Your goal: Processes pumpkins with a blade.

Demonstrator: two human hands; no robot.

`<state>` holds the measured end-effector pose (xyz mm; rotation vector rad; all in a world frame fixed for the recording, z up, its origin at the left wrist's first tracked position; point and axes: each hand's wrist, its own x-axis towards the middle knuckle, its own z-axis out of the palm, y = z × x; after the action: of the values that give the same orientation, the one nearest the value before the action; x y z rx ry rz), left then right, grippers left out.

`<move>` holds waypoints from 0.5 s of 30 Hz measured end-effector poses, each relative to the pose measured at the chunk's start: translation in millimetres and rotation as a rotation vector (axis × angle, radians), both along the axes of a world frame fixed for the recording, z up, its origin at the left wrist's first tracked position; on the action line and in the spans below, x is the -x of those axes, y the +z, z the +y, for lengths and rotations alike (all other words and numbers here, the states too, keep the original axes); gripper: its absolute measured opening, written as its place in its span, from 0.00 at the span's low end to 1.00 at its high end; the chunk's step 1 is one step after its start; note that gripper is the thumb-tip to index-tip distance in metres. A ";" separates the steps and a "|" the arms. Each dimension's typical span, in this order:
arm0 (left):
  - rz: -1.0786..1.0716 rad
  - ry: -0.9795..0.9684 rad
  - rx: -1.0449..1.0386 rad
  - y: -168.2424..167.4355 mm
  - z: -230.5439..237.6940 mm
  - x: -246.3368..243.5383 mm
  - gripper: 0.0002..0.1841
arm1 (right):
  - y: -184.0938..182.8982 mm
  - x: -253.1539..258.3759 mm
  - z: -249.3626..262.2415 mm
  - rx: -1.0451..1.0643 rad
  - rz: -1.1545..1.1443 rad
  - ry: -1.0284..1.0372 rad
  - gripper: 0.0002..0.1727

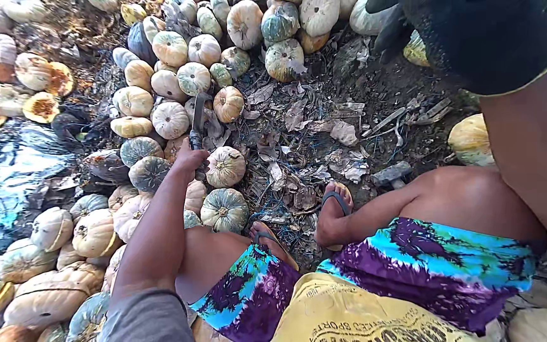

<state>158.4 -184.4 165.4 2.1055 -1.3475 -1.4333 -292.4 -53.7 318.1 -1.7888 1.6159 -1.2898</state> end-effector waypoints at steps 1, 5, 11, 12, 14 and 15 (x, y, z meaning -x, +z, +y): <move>0.023 0.020 -0.012 -2.6 -5.5 3.4 0.41 | -0.7 -1.2 -1.7 -0.012 0.025 0.010 0.21; 0.088 0.058 -0.065 -15.1 -21.7 11.3 0.37 | -2.2 -9.0 -10.7 -0.079 0.085 0.014 0.22; 0.127 0.100 -0.092 -26.9 -29.3 16.1 0.34 | -7.3 -8.3 -18.5 -0.126 0.100 0.020 0.21; 0.135 0.093 -0.090 -25.8 -28.5 16.9 0.35 | -6.2 -9.9 -17.7 -0.133 0.104 0.015 0.21; 0.137 0.070 -0.092 -18.9 -19.6 14.7 0.36 | -5.4 -13.3 -15.7 -0.148 0.115 0.032 0.21; 0.131 0.051 -0.091 -13.1 -13.0 10.5 0.37 | -4.8 -15.5 -15.8 -0.149 0.120 0.046 0.20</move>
<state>147.9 -197.4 152.3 2.0448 -1.1929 -1.6085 -276.9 -69.5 313.3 -1.8302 1.6766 -1.0308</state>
